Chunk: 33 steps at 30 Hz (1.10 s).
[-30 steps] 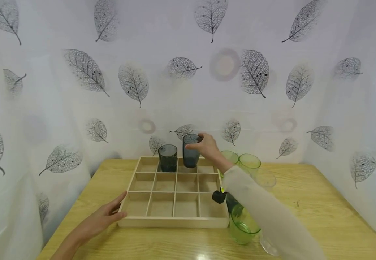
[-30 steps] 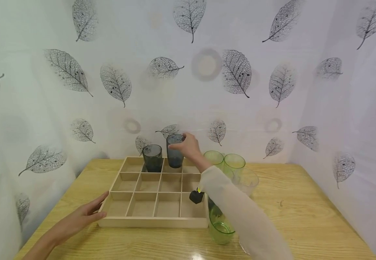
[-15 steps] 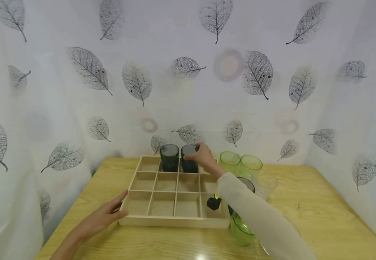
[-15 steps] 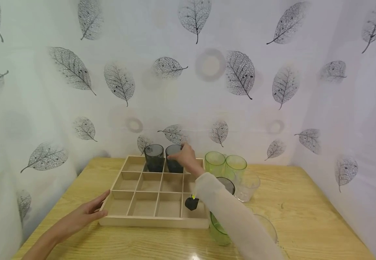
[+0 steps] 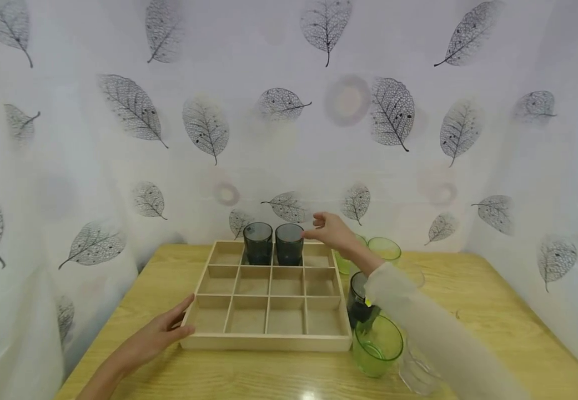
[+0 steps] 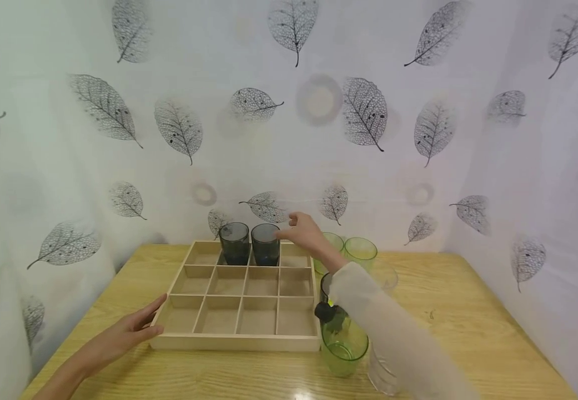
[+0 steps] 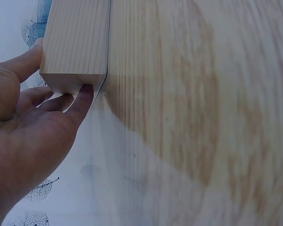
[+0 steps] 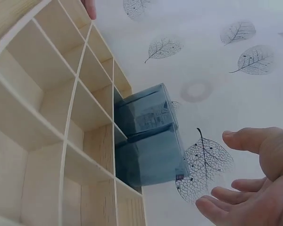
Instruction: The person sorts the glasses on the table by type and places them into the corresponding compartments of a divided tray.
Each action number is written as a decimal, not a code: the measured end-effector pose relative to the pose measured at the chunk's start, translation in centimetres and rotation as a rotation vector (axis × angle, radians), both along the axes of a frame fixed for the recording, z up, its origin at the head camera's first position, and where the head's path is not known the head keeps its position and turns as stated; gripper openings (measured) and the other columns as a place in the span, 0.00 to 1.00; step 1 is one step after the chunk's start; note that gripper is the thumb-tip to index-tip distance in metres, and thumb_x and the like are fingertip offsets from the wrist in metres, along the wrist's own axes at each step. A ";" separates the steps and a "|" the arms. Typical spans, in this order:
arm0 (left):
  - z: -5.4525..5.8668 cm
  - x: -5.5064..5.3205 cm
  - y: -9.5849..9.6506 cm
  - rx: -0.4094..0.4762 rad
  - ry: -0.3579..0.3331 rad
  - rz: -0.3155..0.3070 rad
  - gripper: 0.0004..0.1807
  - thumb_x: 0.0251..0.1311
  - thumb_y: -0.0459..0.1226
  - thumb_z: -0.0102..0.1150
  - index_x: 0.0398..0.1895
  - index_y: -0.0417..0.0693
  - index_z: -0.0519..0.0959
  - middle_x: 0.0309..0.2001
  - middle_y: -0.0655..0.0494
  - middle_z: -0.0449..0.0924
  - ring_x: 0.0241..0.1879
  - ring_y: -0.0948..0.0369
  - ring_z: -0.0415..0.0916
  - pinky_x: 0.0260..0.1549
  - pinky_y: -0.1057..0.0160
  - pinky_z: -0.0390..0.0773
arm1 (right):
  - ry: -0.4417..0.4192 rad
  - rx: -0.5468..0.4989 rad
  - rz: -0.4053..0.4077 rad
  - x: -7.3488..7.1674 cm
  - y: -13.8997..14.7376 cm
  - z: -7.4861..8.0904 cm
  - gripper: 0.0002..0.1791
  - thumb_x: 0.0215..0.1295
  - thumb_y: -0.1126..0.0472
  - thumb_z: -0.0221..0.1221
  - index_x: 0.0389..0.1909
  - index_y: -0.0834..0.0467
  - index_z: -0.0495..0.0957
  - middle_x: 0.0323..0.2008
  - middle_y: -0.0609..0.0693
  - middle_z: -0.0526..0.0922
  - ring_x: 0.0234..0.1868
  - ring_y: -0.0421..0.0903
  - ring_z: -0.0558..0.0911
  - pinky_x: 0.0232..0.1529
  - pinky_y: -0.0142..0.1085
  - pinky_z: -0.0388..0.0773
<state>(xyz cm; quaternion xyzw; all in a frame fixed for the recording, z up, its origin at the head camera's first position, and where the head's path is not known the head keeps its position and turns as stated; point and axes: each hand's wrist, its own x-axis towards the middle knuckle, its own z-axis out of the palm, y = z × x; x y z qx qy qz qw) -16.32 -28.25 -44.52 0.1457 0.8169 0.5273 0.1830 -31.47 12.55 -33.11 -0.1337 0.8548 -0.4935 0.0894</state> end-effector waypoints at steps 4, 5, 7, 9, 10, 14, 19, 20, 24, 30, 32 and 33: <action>0.0 -0.1 0.1 -0.010 -0.013 0.013 0.43 0.81 0.43 0.49 0.84 0.42 0.36 0.82 0.36 0.30 0.76 0.30 0.36 0.70 0.33 0.53 | 0.028 -0.002 0.027 1.1 2.4 0.2 0.41 0.73 0.57 0.64 0.79 0.67 0.57 0.74 0.66 0.66 0.73 0.62 0.67 0.70 0.56 0.67; -0.1 -0.1 0.1 -0.015 -0.011 0.012 0.43 0.81 0.43 0.48 0.84 0.42 0.36 0.82 0.36 0.30 0.76 0.29 0.36 0.70 0.33 0.54 | 0.041 0.004 0.035 1.4 2.9 0.1 0.40 0.73 0.57 0.64 0.78 0.67 0.58 0.73 0.66 0.67 0.72 0.62 0.69 0.69 0.56 0.68; -0.2 0.0 0.1 -0.018 -0.008 0.018 0.43 0.81 0.44 0.48 0.84 0.42 0.36 0.82 0.36 0.30 0.76 0.29 0.37 0.70 0.34 0.54 | 0.067 0.011 0.052 2.0 4.0 0.0 0.39 0.73 0.56 0.64 0.77 0.67 0.60 0.72 0.66 0.68 0.71 0.62 0.70 0.69 0.56 0.68; -0.2 0.0 0.1 -0.022 0.000 0.025 0.42 0.81 0.44 0.49 0.84 0.42 0.37 0.82 0.36 0.31 0.76 0.30 0.38 0.70 0.34 0.54 | 0.088 0.005 0.075 2.7 5.1 -0.2 0.38 0.73 0.57 0.64 0.76 0.68 0.61 0.71 0.67 0.69 0.70 0.63 0.72 0.68 0.57 0.69; -0.2 0.0 0.1 -0.022 0.001 0.028 0.42 0.81 0.44 0.49 0.84 0.43 0.37 0.82 0.36 0.31 0.76 0.30 0.38 0.70 0.34 0.54 | 0.094 0.002 0.087 3.1 5.6 -0.2 0.37 0.74 0.57 0.63 0.76 0.69 0.61 0.71 0.68 0.70 0.70 0.63 0.72 0.68 0.57 0.69; -0.2 -0.1 0.2 -0.014 0.004 0.027 0.42 0.81 0.43 0.49 0.84 0.43 0.37 0.82 0.35 0.31 0.76 0.29 0.37 0.69 0.33 0.54 | 0.088 -0.021 0.107 4.6 7.6 -0.5 0.35 0.74 0.59 0.63 0.75 0.70 0.63 0.70 0.68 0.70 0.69 0.64 0.73 0.67 0.57 0.71; -0.2 -0.2 0.2 -0.017 -0.003 0.028 0.42 0.81 0.43 0.49 0.84 0.42 0.37 0.82 0.35 0.31 0.76 0.29 0.37 0.69 0.32 0.54 | 0.083 -0.067 0.110 5.8 9.6 -1.2 0.36 0.74 0.58 0.63 0.74 0.72 0.63 0.69 0.68 0.71 0.68 0.63 0.74 0.65 0.49 0.75; -0.2 -0.2 0.2 -0.018 -0.004 0.032 0.42 0.81 0.43 0.49 0.84 0.43 0.37 0.82 0.36 0.31 0.76 0.30 0.37 0.70 0.32 0.54 | 0.089 -0.073 0.112 6.0 10.0 -1.3 0.36 0.74 0.58 0.63 0.74 0.73 0.63 0.69 0.69 0.71 0.68 0.64 0.74 0.64 0.47 0.76; -0.2 -0.2 0.1 -0.026 0.001 0.039 0.42 0.81 0.44 0.49 0.85 0.43 0.37 0.82 0.37 0.31 0.77 0.30 0.38 0.70 0.33 0.54 | 0.094 -0.083 0.103 6.8 11.5 -1.7 0.35 0.74 0.59 0.63 0.73 0.73 0.63 0.69 0.71 0.70 0.68 0.65 0.73 0.61 0.40 0.78; -0.4 -0.2 0.2 -0.024 0.023 0.029 0.42 0.81 0.43 0.49 0.84 0.42 0.38 0.82 0.37 0.32 0.76 0.30 0.39 0.70 0.35 0.54 | 0.110 -0.035 0.091 8.3 13.4 -1.8 0.34 0.75 0.58 0.62 0.74 0.71 0.63 0.69 0.71 0.70 0.68 0.66 0.72 0.63 0.48 0.76; -0.4 -0.2 0.2 -0.021 0.020 0.033 0.42 0.81 0.43 0.49 0.84 0.42 0.37 0.82 0.38 0.32 0.77 0.31 0.38 0.70 0.35 0.54 | 0.121 -0.017 0.088 8.7 13.8 -1.9 0.35 0.76 0.58 0.61 0.74 0.71 0.63 0.69 0.70 0.70 0.68 0.66 0.72 0.63 0.51 0.76; -0.4 -0.2 0.2 -0.019 0.021 0.033 0.42 0.81 0.43 0.49 0.84 0.42 0.37 0.82 0.38 0.32 0.77 0.31 0.38 0.70 0.34 0.53 | 0.125 -0.009 0.090 8.9 14.0 -2.0 0.35 0.76 0.58 0.61 0.75 0.71 0.62 0.70 0.70 0.70 0.68 0.66 0.72 0.62 0.51 0.76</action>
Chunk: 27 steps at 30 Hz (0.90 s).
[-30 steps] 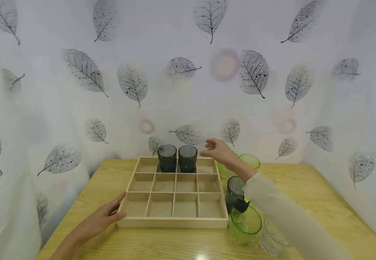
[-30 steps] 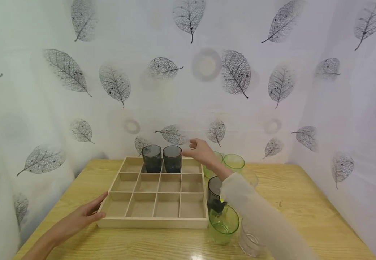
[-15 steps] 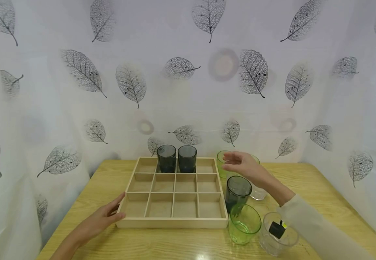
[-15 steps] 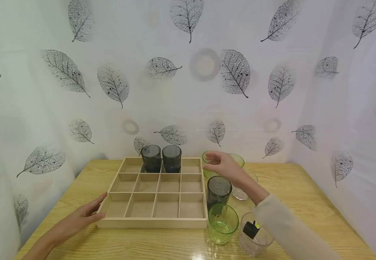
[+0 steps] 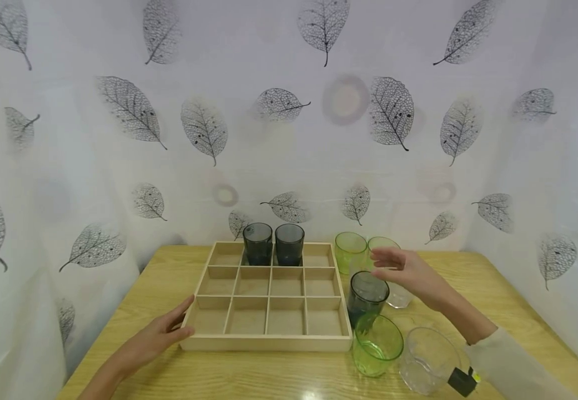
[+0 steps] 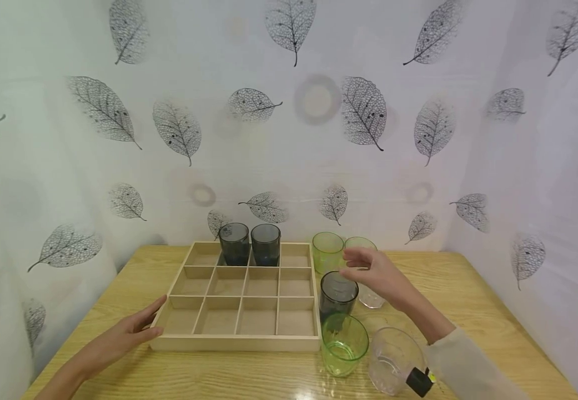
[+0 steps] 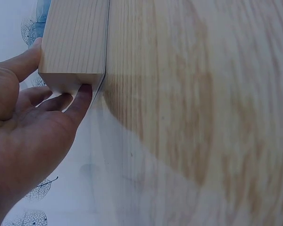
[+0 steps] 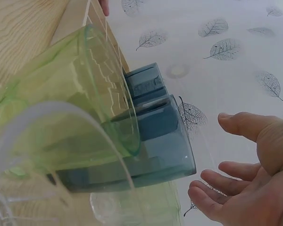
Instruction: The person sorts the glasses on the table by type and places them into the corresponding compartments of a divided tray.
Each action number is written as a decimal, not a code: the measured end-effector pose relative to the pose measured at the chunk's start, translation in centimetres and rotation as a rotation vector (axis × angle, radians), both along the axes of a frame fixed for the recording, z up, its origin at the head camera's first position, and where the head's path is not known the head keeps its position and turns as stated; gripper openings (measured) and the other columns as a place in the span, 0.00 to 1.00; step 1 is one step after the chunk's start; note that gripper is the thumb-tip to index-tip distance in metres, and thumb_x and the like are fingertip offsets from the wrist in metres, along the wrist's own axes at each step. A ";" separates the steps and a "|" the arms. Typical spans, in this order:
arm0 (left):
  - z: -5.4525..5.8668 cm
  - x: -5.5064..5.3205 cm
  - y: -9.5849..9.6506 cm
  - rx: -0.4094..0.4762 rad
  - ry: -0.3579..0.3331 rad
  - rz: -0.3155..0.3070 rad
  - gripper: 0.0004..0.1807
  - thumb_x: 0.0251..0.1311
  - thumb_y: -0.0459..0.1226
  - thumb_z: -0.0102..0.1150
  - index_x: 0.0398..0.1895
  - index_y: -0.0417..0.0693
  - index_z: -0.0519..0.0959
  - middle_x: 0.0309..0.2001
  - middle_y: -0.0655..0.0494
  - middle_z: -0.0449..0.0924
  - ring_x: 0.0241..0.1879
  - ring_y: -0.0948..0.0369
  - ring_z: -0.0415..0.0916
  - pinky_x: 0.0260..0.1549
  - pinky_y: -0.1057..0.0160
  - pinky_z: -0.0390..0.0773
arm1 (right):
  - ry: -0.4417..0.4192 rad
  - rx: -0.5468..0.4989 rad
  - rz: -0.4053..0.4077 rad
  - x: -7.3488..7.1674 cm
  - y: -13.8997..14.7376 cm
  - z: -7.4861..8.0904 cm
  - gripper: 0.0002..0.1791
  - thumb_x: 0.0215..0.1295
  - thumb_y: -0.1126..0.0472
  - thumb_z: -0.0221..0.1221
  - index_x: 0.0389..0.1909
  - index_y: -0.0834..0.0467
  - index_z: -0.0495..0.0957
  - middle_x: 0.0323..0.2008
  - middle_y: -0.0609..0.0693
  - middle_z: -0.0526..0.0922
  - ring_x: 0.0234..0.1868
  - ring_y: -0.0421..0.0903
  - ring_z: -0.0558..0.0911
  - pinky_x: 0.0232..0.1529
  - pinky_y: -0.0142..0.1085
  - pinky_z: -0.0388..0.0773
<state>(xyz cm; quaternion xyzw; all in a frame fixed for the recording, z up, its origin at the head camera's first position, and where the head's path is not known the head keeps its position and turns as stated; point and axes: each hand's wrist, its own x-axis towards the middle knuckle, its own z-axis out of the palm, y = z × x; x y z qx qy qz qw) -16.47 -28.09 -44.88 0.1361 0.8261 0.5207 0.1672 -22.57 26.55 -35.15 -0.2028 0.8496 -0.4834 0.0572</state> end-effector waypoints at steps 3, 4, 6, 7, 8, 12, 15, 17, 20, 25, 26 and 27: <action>-0.1 -0.1 0.0 0.001 -0.001 0.001 0.42 0.81 0.43 0.49 0.85 0.43 0.37 0.82 0.38 0.32 0.77 0.31 0.38 0.70 0.34 0.54 | 0.008 0.016 0.005 0.7 0.7 -0.3 0.35 0.76 0.58 0.61 0.75 0.70 0.62 0.70 0.69 0.69 0.68 0.67 0.72 0.60 0.48 0.77; -0.1 -0.1 0.0 -0.002 0.003 0.003 0.42 0.81 0.43 0.49 0.85 0.44 0.37 0.82 0.39 0.32 0.77 0.31 0.38 0.70 0.35 0.54 | 0.010 0.022 0.005 0.9 0.9 -0.3 0.35 0.76 0.57 0.61 0.75 0.70 0.61 0.70 0.69 0.69 0.68 0.68 0.72 0.59 0.46 0.78; -0.1 -0.1 0.0 -0.006 0.008 0.005 0.42 0.81 0.43 0.49 0.85 0.44 0.38 0.82 0.39 0.33 0.77 0.31 0.39 0.70 0.36 0.55 | 0.013 0.033 0.009 1.3 1.2 -0.4 0.36 0.76 0.57 0.61 0.76 0.71 0.60 0.71 0.69 0.69 0.68 0.68 0.72 0.58 0.43 0.78; -0.2 -0.1 0.0 -0.007 0.010 0.006 0.42 0.81 0.44 0.49 0.85 0.43 0.38 0.82 0.39 0.33 0.77 0.31 0.39 0.70 0.36 0.55 | 0.016 0.036 0.010 1.5 1.4 -0.5 0.36 0.76 0.57 0.60 0.76 0.71 0.60 0.71 0.69 0.68 0.67 0.68 0.72 0.57 0.41 0.79; -0.2 -0.1 0.0 -0.006 0.010 0.007 0.42 0.81 0.44 0.49 0.85 0.43 0.38 0.82 0.39 0.33 0.77 0.31 0.39 0.70 0.36 0.55 | 0.015 0.038 0.005 1.6 1.5 -0.5 0.36 0.76 0.57 0.61 0.76 0.71 0.60 0.71 0.69 0.68 0.67 0.68 0.72 0.56 0.40 0.79; -0.2 0.0 0.0 0.002 0.004 0.004 0.42 0.81 0.44 0.49 0.84 0.43 0.37 0.82 0.38 0.32 0.77 0.31 0.38 0.70 0.35 0.54 | 0.006 0.024 -0.014 2.3 1.8 -1.0 0.37 0.75 0.58 0.61 0.76 0.72 0.59 0.70 0.71 0.68 0.65 0.68 0.75 0.54 0.35 0.79; -0.1 0.0 0.0 0.005 -0.002 0.004 0.42 0.81 0.44 0.49 0.84 0.43 0.37 0.82 0.38 0.32 0.77 0.31 0.38 0.70 0.35 0.53 | 0.001 -0.003 -0.021 2.8 2.0 -1.4 0.37 0.74 0.59 0.63 0.75 0.72 0.60 0.70 0.72 0.68 0.63 0.67 0.77 0.52 0.34 0.80; -0.1 0.0 0.0 0.007 -0.006 0.003 0.42 0.81 0.44 0.49 0.84 0.43 0.37 0.82 0.38 0.31 0.77 0.31 0.38 0.70 0.34 0.53 | 0.006 -0.015 -0.023 3.1 2.0 -1.7 0.37 0.73 0.59 0.64 0.74 0.73 0.60 0.69 0.73 0.68 0.61 0.67 0.78 0.52 0.34 0.81; -0.2 0.0 0.0 0.003 -0.004 0.001 0.42 0.81 0.43 0.48 0.84 0.43 0.37 0.82 0.38 0.31 0.77 0.31 0.38 0.70 0.35 0.54 | 0.019 -0.022 -0.030 3.5 2.0 -2.0 0.38 0.72 0.60 0.64 0.74 0.74 0.61 0.69 0.73 0.69 0.60 0.69 0.78 0.51 0.34 0.81; -0.3 0.0 0.0 0.000 0.009 -0.002 0.42 0.81 0.43 0.48 0.84 0.43 0.37 0.82 0.38 0.32 0.77 0.31 0.38 0.70 0.36 0.54 | -0.001 -0.022 -0.038 3.8 1.7 -2.6 0.39 0.72 0.60 0.64 0.75 0.74 0.58 0.68 0.73 0.68 0.60 0.68 0.78 0.52 0.34 0.81; -0.3 0.0 0.0 0.000 0.011 -0.002 0.42 0.81 0.43 0.48 0.84 0.43 0.37 0.82 0.38 0.32 0.77 0.31 0.38 0.70 0.36 0.54 | -0.011 -0.026 -0.040 3.8 1.6 -2.7 0.40 0.72 0.60 0.65 0.75 0.75 0.58 0.69 0.74 0.68 0.60 0.67 0.79 0.53 0.34 0.81; -0.3 0.0 0.0 0.000 0.011 0.000 0.42 0.81 0.43 0.48 0.84 0.43 0.37 0.82 0.38 0.32 0.77 0.31 0.38 0.70 0.36 0.54 | -0.019 -0.026 -0.035 3.7 1.5 -2.8 0.41 0.72 0.60 0.65 0.75 0.75 0.56 0.69 0.74 0.67 0.60 0.66 0.79 0.53 0.35 0.81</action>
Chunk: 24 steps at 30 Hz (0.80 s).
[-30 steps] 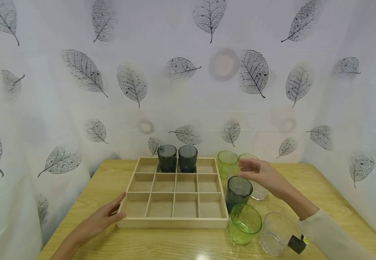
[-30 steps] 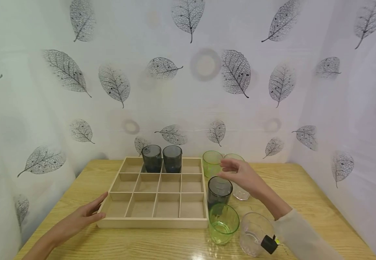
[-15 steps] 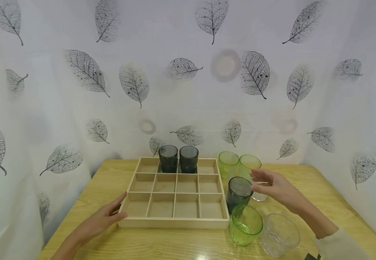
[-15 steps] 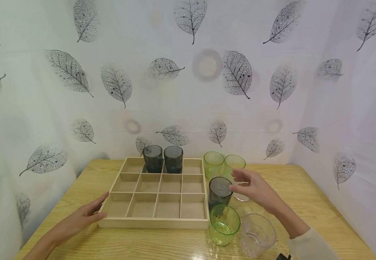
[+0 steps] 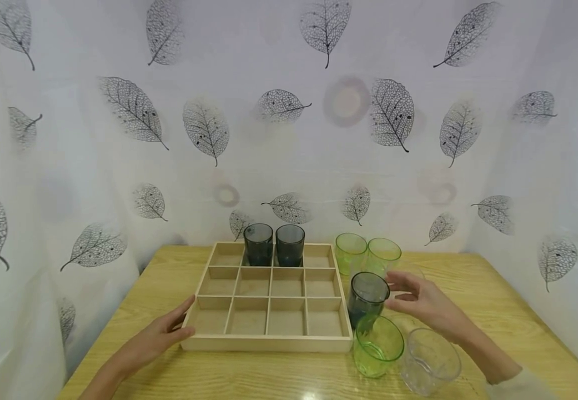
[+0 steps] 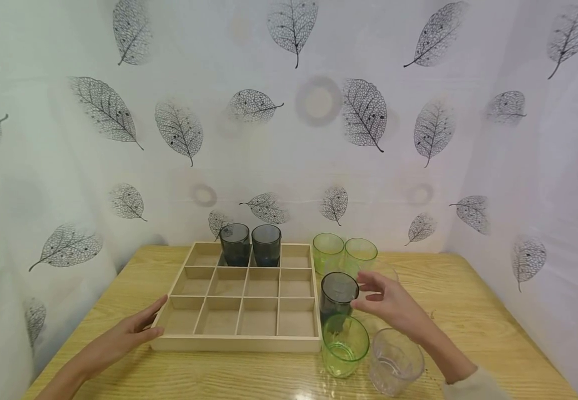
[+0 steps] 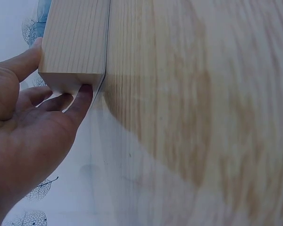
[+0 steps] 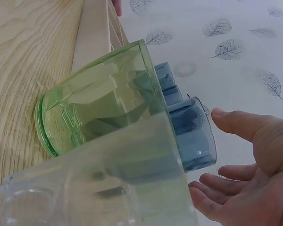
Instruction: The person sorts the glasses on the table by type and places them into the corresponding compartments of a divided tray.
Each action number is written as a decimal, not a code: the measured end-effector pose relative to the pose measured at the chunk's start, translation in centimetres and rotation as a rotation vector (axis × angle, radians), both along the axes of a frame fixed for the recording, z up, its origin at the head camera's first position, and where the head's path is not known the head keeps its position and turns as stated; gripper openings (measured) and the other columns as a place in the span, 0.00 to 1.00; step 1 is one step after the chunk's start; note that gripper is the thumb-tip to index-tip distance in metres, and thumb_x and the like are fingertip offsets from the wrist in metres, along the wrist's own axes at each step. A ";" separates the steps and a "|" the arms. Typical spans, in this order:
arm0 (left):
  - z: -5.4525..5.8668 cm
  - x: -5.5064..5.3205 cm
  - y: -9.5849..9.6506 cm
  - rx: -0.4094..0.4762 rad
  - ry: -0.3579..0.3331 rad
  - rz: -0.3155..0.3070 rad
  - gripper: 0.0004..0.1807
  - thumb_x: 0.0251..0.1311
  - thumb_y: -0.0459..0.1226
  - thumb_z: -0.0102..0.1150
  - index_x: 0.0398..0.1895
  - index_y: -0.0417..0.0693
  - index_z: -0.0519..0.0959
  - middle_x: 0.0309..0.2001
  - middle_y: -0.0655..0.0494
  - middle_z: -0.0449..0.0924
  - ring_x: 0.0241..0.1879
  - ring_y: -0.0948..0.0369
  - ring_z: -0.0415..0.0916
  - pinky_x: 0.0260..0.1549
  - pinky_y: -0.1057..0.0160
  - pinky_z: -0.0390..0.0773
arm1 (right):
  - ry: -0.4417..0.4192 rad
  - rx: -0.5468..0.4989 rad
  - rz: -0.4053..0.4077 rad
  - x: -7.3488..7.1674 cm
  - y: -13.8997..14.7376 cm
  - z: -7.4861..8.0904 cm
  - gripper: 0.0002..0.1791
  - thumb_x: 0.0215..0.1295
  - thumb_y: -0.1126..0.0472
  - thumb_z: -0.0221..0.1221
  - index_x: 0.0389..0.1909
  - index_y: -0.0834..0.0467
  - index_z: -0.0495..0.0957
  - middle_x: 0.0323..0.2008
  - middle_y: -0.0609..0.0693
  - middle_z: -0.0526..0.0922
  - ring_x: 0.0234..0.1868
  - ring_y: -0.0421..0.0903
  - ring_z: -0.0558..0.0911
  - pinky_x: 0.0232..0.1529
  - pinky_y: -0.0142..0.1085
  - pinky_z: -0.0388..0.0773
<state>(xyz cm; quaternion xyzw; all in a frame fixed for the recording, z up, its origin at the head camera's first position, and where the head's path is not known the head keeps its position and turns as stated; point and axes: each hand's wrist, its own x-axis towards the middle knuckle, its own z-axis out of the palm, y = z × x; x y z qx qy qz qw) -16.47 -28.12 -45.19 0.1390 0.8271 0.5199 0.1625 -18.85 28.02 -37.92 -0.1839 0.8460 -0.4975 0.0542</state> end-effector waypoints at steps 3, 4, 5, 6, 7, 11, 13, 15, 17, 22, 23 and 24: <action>0.0 0.0 0.0 0.002 -0.002 0.001 0.42 0.81 0.43 0.49 0.84 0.43 0.37 0.82 0.39 0.32 0.77 0.31 0.39 0.70 0.36 0.54 | -0.019 -0.008 0.009 -0.2 -0.4 -0.2 0.43 0.72 0.60 0.65 0.75 0.77 0.54 0.71 0.76 0.62 0.60 0.66 0.79 0.54 0.38 0.82; -0.1 -0.1 0.0 0.001 -0.001 0.001 0.42 0.81 0.43 0.49 0.84 0.43 0.37 0.82 0.39 0.32 0.77 0.31 0.39 0.70 0.36 0.55 | -0.020 -0.009 0.012 -0.3 -0.5 -0.3 0.43 0.72 0.60 0.65 0.75 0.77 0.53 0.72 0.77 0.61 0.60 0.66 0.79 0.54 0.39 0.82; -0.1 -0.1 0.0 -0.001 0.001 0.002 0.42 0.81 0.43 0.49 0.84 0.43 0.38 0.82 0.39 0.32 0.77 0.31 0.39 0.70 0.37 0.55 | -0.024 -0.012 0.011 -0.4 -0.7 -0.3 0.44 0.71 0.60 0.66 0.75 0.77 0.53 0.72 0.77 0.60 0.61 0.66 0.79 0.54 0.39 0.82; -0.1 -0.1 0.0 -0.002 0.001 0.002 0.42 0.81 0.43 0.49 0.84 0.43 0.38 0.82 0.39 0.32 0.77 0.31 0.39 0.70 0.37 0.55 | -0.025 -0.015 0.013 -0.5 -0.8 -0.4 0.44 0.71 0.60 0.66 0.76 0.77 0.53 0.73 0.77 0.60 0.61 0.67 0.79 0.54 0.39 0.82; -0.2 -0.1 0.0 -0.003 0.002 0.002 0.42 0.81 0.43 0.49 0.84 0.43 0.38 0.82 0.39 0.33 0.77 0.31 0.39 0.70 0.37 0.55 | -0.026 -0.022 0.018 -0.6 -0.9 -0.5 0.44 0.71 0.61 0.66 0.75 0.77 0.53 0.72 0.77 0.60 0.61 0.67 0.79 0.54 0.39 0.82; -0.2 -0.2 0.0 -0.003 0.005 -0.003 0.42 0.81 0.43 0.49 0.84 0.42 0.38 0.82 0.39 0.32 0.77 0.31 0.39 0.70 0.38 0.56 | -0.035 -0.059 0.047 -0.9 -1.3 -0.8 0.44 0.70 0.62 0.67 0.75 0.78 0.53 0.68 0.76 0.65 0.60 0.67 0.79 0.54 0.37 0.82; -0.3 -0.2 -0.1 0.001 0.006 -0.004 0.42 0.81 0.43 0.49 0.84 0.42 0.37 0.82 0.39 0.32 0.77 0.31 0.39 0.70 0.38 0.55 | -0.033 -0.065 0.056 -1.0 -1.5 -0.9 0.45 0.69 0.62 0.68 0.75 0.78 0.53 0.66 0.75 0.68 0.57 0.65 0.81 0.52 0.36 0.82; -0.3 -0.2 -0.1 0.005 0.005 -0.004 0.42 0.81 0.43 0.49 0.84 0.42 0.37 0.82 0.39 0.32 0.77 0.31 0.39 0.70 0.37 0.55 | -0.028 -0.061 0.058 -1.2 -1.7 -1.1 0.47 0.67 0.62 0.69 0.75 0.78 0.52 0.64 0.74 0.70 0.54 0.61 0.83 0.50 0.35 0.83; -0.3 -0.1 0.0 0.003 0.006 -0.005 0.42 0.81 0.43 0.48 0.84 0.42 0.37 0.82 0.38 0.32 0.77 0.31 0.39 0.70 0.37 0.55 | -0.022 -0.057 0.059 -1.3 -1.8 -1.4 0.48 0.66 0.62 0.70 0.75 0.77 0.53 0.63 0.74 0.71 0.52 0.57 0.84 0.48 0.35 0.83; -0.2 -0.1 0.0 -0.005 0.007 -0.004 0.42 0.81 0.43 0.49 0.84 0.42 0.37 0.82 0.38 0.32 0.77 0.31 0.39 0.70 0.38 0.55 | -0.012 -0.077 0.076 -1.5 -2.3 -2.0 0.48 0.64 0.65 0.71 0.75 0.77 0.53 0.62 0.75 0.70 0.53 0.60 0.83 0.46 0.36 0.84; -0.2 -0.1 0.0 -0.005 0.007 -0.003 0.42 0.81 0.43 0.49 0.84 0.42 0.37 0.82 0.38 0.32 0.77 0.31 0.39 0.70 0.38 0.55 | -0.006 -0.079 0.075 -1.5 -2.3 -2.1 0.47 0.64 0.65 0.71 0.75 0.77 0.53 0.62 0.75 0.70 0.53 0.60 0.83 0.45 0.36 0.85; -0.2 -0.1 0.0 -0.005 0.008 -0.003 0.42 0.81 0.43 0.49 0.84 0.42 0.37 0.82 0.38 0.32 0.77 0.31 0.39 0.70 0.38 0.55 | 0.000 -0.081 0.074 -1.6 -2.4 -2.1 0.47 0.64 0.65 0.71 0.74 0.77 0.54 0.62 0.75 0.70 0.53 0.61 0.83 0.45 0.37 0.85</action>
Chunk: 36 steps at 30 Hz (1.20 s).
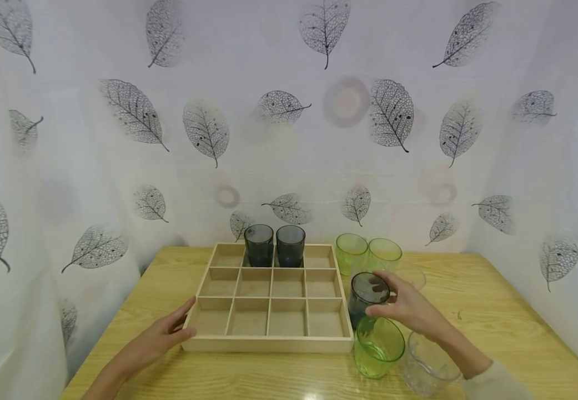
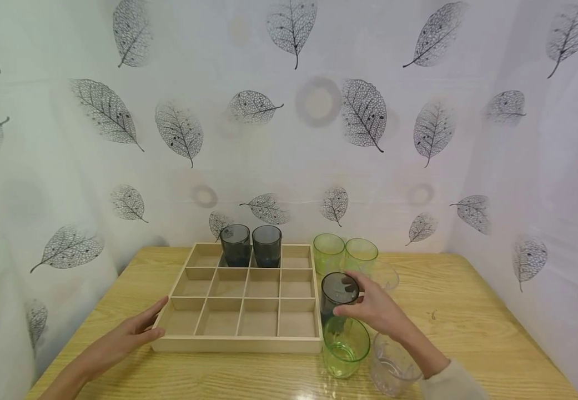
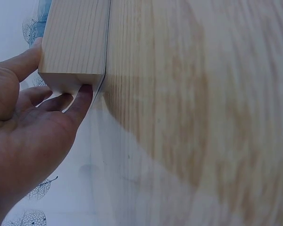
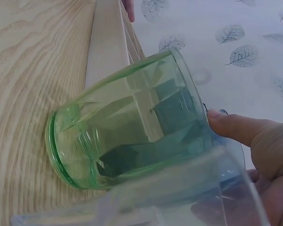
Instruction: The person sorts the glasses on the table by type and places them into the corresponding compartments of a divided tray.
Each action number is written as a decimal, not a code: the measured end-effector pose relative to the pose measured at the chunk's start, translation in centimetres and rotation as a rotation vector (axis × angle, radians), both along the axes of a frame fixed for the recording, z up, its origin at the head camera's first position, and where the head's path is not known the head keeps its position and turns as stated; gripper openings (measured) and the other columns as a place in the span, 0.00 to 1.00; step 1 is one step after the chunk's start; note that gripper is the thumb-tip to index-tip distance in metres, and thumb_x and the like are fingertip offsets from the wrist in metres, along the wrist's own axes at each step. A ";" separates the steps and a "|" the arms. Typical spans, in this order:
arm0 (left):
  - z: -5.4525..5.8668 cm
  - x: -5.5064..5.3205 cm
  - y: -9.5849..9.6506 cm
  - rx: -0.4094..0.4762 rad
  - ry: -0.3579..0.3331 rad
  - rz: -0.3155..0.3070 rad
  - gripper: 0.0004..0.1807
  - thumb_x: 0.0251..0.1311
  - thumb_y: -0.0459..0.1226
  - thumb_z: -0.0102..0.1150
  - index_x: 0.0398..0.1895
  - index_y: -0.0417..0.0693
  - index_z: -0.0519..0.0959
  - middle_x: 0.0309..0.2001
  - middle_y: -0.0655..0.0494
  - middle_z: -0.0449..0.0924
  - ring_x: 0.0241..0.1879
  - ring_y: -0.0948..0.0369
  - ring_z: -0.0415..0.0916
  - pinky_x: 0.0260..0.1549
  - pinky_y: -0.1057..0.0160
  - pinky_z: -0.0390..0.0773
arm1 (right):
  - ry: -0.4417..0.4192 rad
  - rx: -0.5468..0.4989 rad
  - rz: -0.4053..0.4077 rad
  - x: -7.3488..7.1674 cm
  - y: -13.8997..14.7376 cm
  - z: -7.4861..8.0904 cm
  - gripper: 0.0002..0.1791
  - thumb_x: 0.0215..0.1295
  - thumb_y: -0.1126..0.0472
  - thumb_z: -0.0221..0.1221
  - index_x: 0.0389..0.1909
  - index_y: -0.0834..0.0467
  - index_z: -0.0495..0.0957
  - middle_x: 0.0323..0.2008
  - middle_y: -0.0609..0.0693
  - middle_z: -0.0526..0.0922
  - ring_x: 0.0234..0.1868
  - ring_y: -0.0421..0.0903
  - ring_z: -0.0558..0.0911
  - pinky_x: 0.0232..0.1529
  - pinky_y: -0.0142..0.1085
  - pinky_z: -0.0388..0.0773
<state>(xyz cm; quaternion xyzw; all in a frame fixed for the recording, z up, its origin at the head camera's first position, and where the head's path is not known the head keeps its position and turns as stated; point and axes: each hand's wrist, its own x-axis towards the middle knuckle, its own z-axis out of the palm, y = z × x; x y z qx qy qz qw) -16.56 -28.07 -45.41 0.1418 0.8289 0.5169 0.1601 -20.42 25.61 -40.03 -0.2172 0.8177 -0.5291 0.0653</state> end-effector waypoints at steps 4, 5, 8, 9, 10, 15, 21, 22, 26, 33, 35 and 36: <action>0.0 0.1 0.0 0.003 0.006 0.001 0.42 0.81 0.43 0.49 0.84 0.41 0.37 0.82 0.38 0.32 0.77 0.31 0.39 0.70 0.39 0.55 | 0.013 0.006 -0.027 0.1 -0.2 0.0 0.46 0.63 0.64 0.72 0.74 0.76 0.56 0.62 0.74 0.72 0.53 0.62 0.84 0.45 0.36 0.85; 0.0 0.1 0.0 0.006 0.013 -0.003 0.42 0.81 0.42 0.49 0.84 0.41 0.37 0.82 0.38 0.32 0.76 0.30 0.39 0.69 0.38 0.55 | 0.015 0.014 -0.042 0.2 -0.2 0.0 0.47 0.63 0.64 0.72 0.75 0.75 0.57 0.62 0.73 0.72 0.53 0.61 0.84 0.45 0.36 0.85; 0.0 0.2 0.1 0.009 0.008 0.001 0.42 0.81 0.42 0.49 0.84 0.42 0.38 0.82 0.38 0.32 0.76 0.31 0.39 0.70 0.38 0.55 | 0.026 0.044 -0.086 0.4 -0.2 0.3 0.47 0.63 0.61 0.73 0.75 0.73 0.58 0.63 0.71 0.73 0.51 0.58 0.85 0.44 0.36 0.84; 0.0 0.2 0.1 0.010 0.005 0.003 0.42 0.81 0.42 0.49 0.84 0.42 0.38 0.82 0.38 0.32 0.77 0.31 0.39 0.70 0.38 0.55 | 0.033 0.056 -0.099 0.5 -0.2 0.4 0.47 0.63 0.60 0.73 0.75 0.73 0.58 0.63 0.70 0.74 0.51 0.58 0.85 0.44 0.36 0.84; 0.1 0.2 0.1 0.009 0.004 0.001 0.42 0.81 0.42 0.49 0.84 0.42 0.38 0.82 0.38 0.32 0.77 0.31 0.38 0.70 0.37 0.55 | 0.038 0.072 -0.114 0.6 -0.2 0.6 0.48 0.63 0.58 0.73 0.76 0.72 0.58 0.64 0.69 0.74 0.50 0.57 0.85 0.44 0.36 0.84; 0.2 0.1 0.1 0.000 -0.002 0.001 0.42 0.81 0.43 0.49 0.84 0.42 0.37 0.82 0.38 0.31 0.77 0.31 0.39 0.70 0.38 0.55 | 0.086 0.122 -0.150 0.7 -0.5 2.2 0.47 0.63 0.54 0.73 0.75 0.69 0.61 0.63 0.65 0.76 0.49 0.54 0.86 0.45 0.37 0.84; 0.2 0.1 0.1 -0.011 0.005 0.001 0.42 0.81 0.43 0.49 0.84 0.42 0.38 0.82 0.38 0.33 0.77 0.31 0.40 0.70 0.40 0.57 | 0.128 0.136 -0.146 0.2 -0.7 4.0 0.44 0.63 0.54 0.73 0.74 0.66 0.64 0.61 0.64 0.78 0.49 0.55 0.86 0.43 0.38 0.84; 0.2 0.1 0.1 -0.013 0.005 -0.001 0.42 0.81 0.43 0.49 0.84 0.42 0.38 0.82 0.38 0.33 0.76 0.31 0.40 0.70 0.40 0.57 | 0.134 0.137 -0.145 0.0 -0.7 4.3 0.44 0.64 0.54 0.72 0.75 0.66 0.64 0.61 0.63 0.78 0.50 0.55 0.85 0.43 0.38 0.84; 0.4 0.1 0.1 -0.014 0.002 -0.006 0.42 0.81 0.44 0.48 0.84 0.42 0.37 0.82 0.37 0.32 0.76 0.30 0.40 0.70 0.37 0.57 | 0.155 0.154 -0.154 -0.5 -0.7 5.2 0.42 0.65 0.54 0.72 0.75 0.64 0.65 0.60 0.61 0.79 0.53 0.56 0.84 0.45 0.38 0.83; 0.3 0.0 0.0 -0.002 0.000 -0.009 0.41 0.81 0.42 0.48 0.84 0.41 0.37 0.82 0.36 0.33 0.76 0.29 0.40 0.70 0.36 0.57 | 0.175 0.162 -0.176 -1.7 -1.4 6.0 0.42 0.64 0.53 0.72 0.74 0.65 0.66 0.60 0.61 0.80 0.56 0.57 0.82 0.48 0.40 0.82; 0.2 0.0 0.0 0.006 -0.002 -0.013 0.41 0.82 0.42 0.48 0.84 0.41 0.37 0.82 0.35 0.32 0.76 0.29 0.39 0.70 0.35 0.56 | 0.177 0.175 -0.178 -2.1 -1.7 6.2 0.43 0.64 0.51 0.72 0.74 0.65 0.66 0.61 0.60 0.80 0.58 0.58 0.82 0.51 0.44 0.81; 0.2 0.0 0.0 0.011 -0.003 -0.019 0.41 0.82 0.41 0.47 0.84 0.41 0.37 0.81 0.35 0.31 0.76 0.28 0.38 0.69 0.34 0.56 | 0.177 0.179 -0.177 -2.2 -1.8 6.2 0.44 0.64 0.51 0.72 0.74 0.66 0.66 0.61 0.60 0.80 0.59 0.58 0.81 0.52 0.46 0.80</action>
